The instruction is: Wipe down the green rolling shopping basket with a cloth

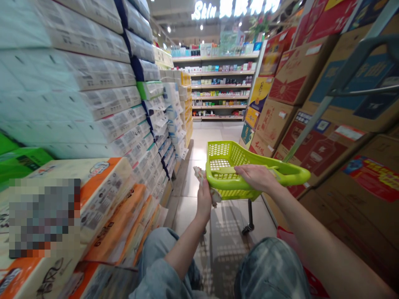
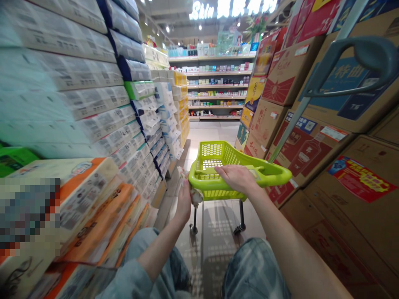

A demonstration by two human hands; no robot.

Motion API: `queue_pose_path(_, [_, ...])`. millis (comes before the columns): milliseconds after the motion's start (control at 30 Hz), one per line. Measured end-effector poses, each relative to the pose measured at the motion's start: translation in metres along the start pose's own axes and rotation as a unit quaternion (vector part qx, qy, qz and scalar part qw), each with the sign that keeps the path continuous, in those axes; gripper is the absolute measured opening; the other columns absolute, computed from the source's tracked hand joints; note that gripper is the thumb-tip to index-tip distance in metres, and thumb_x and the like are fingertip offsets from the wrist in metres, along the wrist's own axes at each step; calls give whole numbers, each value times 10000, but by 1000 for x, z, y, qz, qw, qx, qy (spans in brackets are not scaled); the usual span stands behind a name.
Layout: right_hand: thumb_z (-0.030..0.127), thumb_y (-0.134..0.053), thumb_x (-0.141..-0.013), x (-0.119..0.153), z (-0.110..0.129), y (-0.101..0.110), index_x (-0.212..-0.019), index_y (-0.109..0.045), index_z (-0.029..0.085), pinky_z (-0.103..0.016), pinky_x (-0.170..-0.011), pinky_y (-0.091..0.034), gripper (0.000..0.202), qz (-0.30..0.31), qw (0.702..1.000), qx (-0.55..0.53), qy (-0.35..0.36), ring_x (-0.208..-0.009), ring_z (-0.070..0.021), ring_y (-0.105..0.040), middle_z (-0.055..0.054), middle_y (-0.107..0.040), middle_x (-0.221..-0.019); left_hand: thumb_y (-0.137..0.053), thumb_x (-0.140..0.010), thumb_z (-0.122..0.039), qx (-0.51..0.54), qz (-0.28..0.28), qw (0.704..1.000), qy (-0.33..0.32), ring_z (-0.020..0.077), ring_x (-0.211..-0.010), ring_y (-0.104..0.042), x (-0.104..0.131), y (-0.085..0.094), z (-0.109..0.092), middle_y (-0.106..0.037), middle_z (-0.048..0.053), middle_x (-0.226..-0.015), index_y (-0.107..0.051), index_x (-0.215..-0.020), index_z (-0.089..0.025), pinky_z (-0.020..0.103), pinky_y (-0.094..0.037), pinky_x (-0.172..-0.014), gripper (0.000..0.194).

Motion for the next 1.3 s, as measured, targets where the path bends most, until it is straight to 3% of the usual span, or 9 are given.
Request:
queue_pose_path(133, [566, -122, -927, 4, 5, 3, -1023, -680, 256, -283, -786, -435, 646, -14, 1000, 4, 23, -1004, -211, -614, -46, -690, -1067, -221, -949, -479, -30, -17, 999, -6, 196, -1317, -371, 32, -2, -9, -455, 100, -1388, -268, -1404, -173, 363, -321, -1093, 550])
queue_pose_path(267, [541, -128, -935, 9, 10, 5, -958, -680, 241, -273, -772, -429, 628, -16, 999, 15, 49, -964, -200, -623, -44, -702, -1001, -219, -948, -468, -51, 9, 998, -42, 212, -1253, -447, 5, 5, -32, -539, 100, -1307, -415, -1322, -147, 373, -356, -1059, 531])
queue_pose_path(433, [521, -132, -941, 12, 11, 5, -930, -674, 239, -283, -777, -419, 611, -5, 998, 21, 67, -945, -205, -626, -47, -708, -960, -324, -902, -523, -143, 238, 954, -111, 226, -1202, -504, -47, -18, -52, -603, 53, -1241, -615, -1147, -172, 375, -338, -1074, 517])
queue_pose_path(567, [507, -153, -945, 13, 12, 6, -939, -678, 237, -281, -767, -415, 590, -5, 997, 13, 77, -940, -204, -626, -47, -707, -968, -321, -882, -569, -205, 326, 914, -130, 217, -1204, -507, -73, -28, -41, -610, 45, -1233, -643, -1111, -175, 360, -335, -1071, 557])
queue_pose_path(767, [503, -135, -945, 16, 10, 8, -933, -686, 237, -285, -767, -422, 612, -6, 998, -1, 69, -936, -207, -627, -45, -705, -976, -257, -898, -552, -266, 292, 912, -113, 215, -1175, -529, -97, -23, -14, -640, 63, -1181, -640, -1109, -165, 380, -338, -1057, 585])
queue_pose_path(867, [508, -123, -944, 17, 5, 7, -941, -690, 249, -289, -764, -428, 623, -5, 998, -14, 58, -933, -211, -632, -32, -706, -1001, -243, -921, -494, -284, 281, 908, -129, 208, -1243, -467, -87, -23, -18, -593, 46, -1258, -608, -1175, -191, 399, -264, -1099, 538])
queue_pose_path(967, [501, -137, -945, 18, 2, 5, -925, -698, 254, -284, -772, -432, 613, -3, 998, -21, 58, -935, -207, -635, -26, -709, -1011, -263, -935, -432, -286, 289, 899, -161, 207, -1237, -466, -60, -30, -39, -606, 37, -1238, -631, -1130, -198, 395, -244, -1105, 478])
queue_pose_path(1133, [486, -176, -946, 23, -6, 6, -945, -708, 253, -286, -795, -446, 581, -17, 997, -22, 67, -973, -204, -632, -26, -703, -1046, -299, -941, -397, -323, 338, 852, -234, 169, -862, -610, 11, -55, -80, -680, 45, -888, -665, -876, -171, 279, -456, -825, 435])
queue_pose_path(1300, [467, -200, -944, 26, -11, 10, -938, -711, 249, -293, -797, -458, 555, -28, 994, -27, 99, -971, -206, -633, -34, -707, -1031, -307, -949, -342, -318, 271, 846, -331, 168, -840, -600, 53, -66, -106, -647, 57, -833, -604, -855, -160, 274, -441, -783, 361])
Point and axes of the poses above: each hand's wrist, its own x-axis away from the middle knuckle, its own y-axis out of the back of the hand, z = x × y, the point moved 10 cm from there along -x, towards the middle knuckle
